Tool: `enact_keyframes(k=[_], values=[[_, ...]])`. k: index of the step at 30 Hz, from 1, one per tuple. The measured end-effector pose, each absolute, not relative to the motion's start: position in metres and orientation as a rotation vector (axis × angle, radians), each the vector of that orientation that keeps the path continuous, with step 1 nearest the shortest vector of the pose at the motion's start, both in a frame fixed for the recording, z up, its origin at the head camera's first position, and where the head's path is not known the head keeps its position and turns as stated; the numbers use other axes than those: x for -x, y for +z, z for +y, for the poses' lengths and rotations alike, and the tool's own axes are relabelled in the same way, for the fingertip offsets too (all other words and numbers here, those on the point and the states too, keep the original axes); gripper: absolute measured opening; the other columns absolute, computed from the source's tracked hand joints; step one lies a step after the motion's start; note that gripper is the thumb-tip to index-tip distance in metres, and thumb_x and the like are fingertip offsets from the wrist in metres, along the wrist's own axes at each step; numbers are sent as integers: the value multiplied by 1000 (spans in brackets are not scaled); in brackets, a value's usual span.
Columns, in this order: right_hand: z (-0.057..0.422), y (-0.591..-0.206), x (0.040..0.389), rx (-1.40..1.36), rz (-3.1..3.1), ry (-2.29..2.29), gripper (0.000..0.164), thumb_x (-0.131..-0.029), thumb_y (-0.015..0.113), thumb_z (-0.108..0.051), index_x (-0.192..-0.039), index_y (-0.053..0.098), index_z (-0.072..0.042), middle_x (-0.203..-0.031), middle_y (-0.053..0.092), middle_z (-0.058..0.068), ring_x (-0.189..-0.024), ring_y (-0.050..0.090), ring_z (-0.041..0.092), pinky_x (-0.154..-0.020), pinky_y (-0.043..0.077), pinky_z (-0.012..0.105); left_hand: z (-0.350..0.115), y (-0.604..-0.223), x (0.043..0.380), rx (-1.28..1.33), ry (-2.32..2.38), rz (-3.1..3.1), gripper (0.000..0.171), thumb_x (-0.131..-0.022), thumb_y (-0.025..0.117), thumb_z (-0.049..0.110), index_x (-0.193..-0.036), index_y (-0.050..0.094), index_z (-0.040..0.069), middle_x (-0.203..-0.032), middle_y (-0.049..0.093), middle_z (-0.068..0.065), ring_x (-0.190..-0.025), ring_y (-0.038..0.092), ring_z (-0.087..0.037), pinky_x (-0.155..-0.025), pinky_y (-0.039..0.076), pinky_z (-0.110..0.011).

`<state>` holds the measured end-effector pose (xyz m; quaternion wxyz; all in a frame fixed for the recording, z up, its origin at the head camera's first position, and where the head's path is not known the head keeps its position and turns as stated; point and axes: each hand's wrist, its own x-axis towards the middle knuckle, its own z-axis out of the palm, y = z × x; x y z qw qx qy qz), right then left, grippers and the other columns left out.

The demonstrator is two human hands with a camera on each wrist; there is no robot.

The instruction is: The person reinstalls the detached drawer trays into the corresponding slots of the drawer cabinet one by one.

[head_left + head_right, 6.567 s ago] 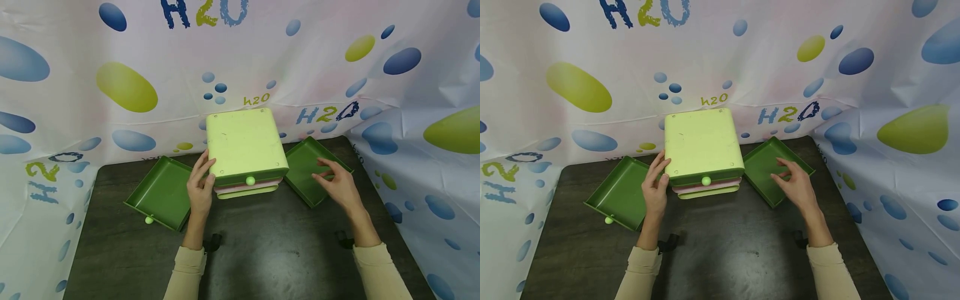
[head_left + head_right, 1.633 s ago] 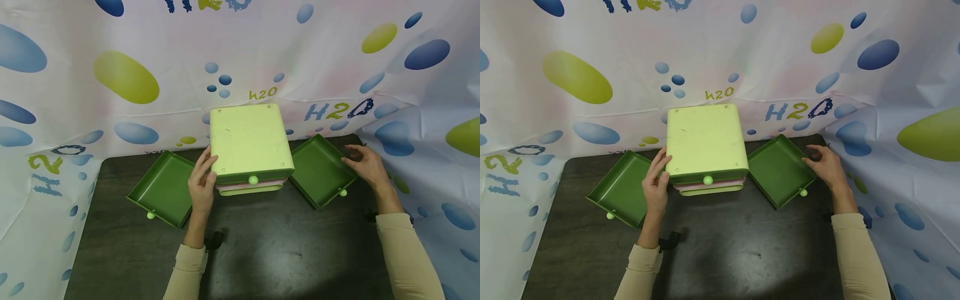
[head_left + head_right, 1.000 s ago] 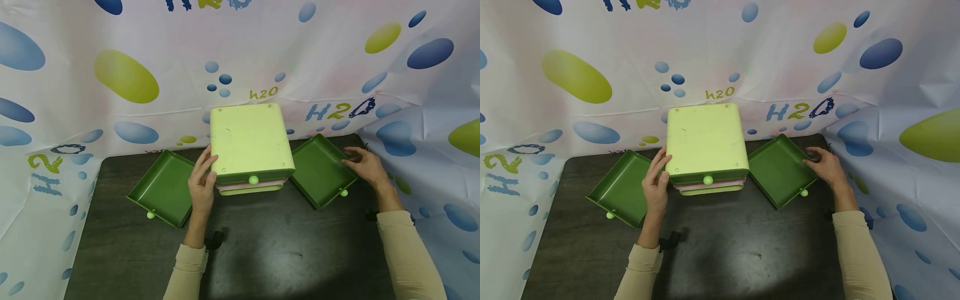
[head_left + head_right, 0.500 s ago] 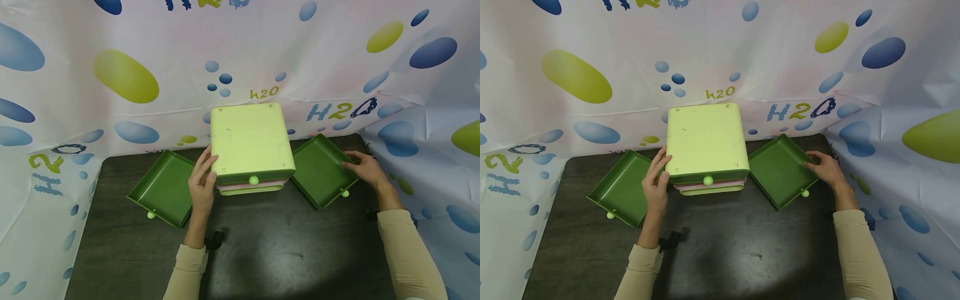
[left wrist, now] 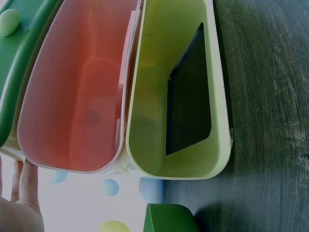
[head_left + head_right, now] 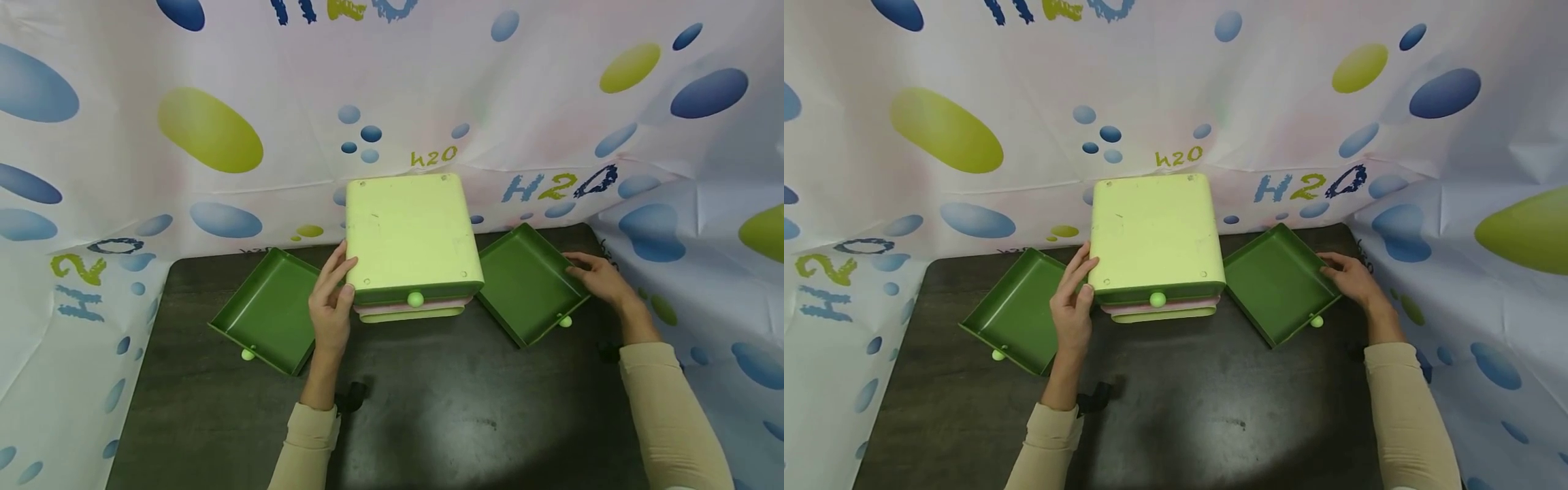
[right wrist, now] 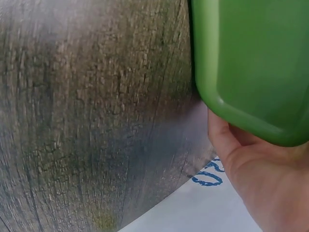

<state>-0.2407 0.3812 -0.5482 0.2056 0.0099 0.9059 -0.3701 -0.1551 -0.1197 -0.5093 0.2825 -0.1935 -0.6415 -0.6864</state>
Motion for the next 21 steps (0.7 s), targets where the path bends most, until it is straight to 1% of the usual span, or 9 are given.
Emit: enact_keyframes(k=[5, 9, 14, 21], values=[[384, -549, 241, -25, 2496, -1069, 60, -108, 40, -38, -156, 29, -4, -157, 17, 34, -140, 17, 58, -104, 20, 74, -119, -510, 156, 512, -1843, -1718, 57, -100, 60, 38, -126, 62, -13, -149, 43, -26, -137, 40, -41, -49, 36, -24], [384, -548, 241, -11, 2492, -1076, 60, -108, 40, -37, -156, 29, -3, -157, 17, 34, -140, 15, 58, -105, 19, 74, -119, -510, 155, 510, -1842, -1719, 57, -100, 60, 39, -126, 62, -13, -149, 43, -26, -137, 40, -41, -49, 36, -24], [384, -546, 241, 6, 2500, -1082, 58, -108, 41, -34, -155, 30, -2, -156, 20, 35, -139, 19, 57, -105, 22, 73, -120, -510, 155, 521, -1853, -1722, 56, -101, 60, 38, -127, 61, -12, -150, 42, -25, -138, 39, -42, -50, 35, -25], [385, -543, 239, 15, 2490, -1109, 56, -108, 44, -32, -157, 30, -11, -156, 23, 33, -137, 26, 56, -105, 27, 71, -120, -510, 156, 540, -1857, -1722, 57, -101, 59, 38, -127, 61, -12, -150, 41, -25, -138, 38, -42, -48, 34, -28]])
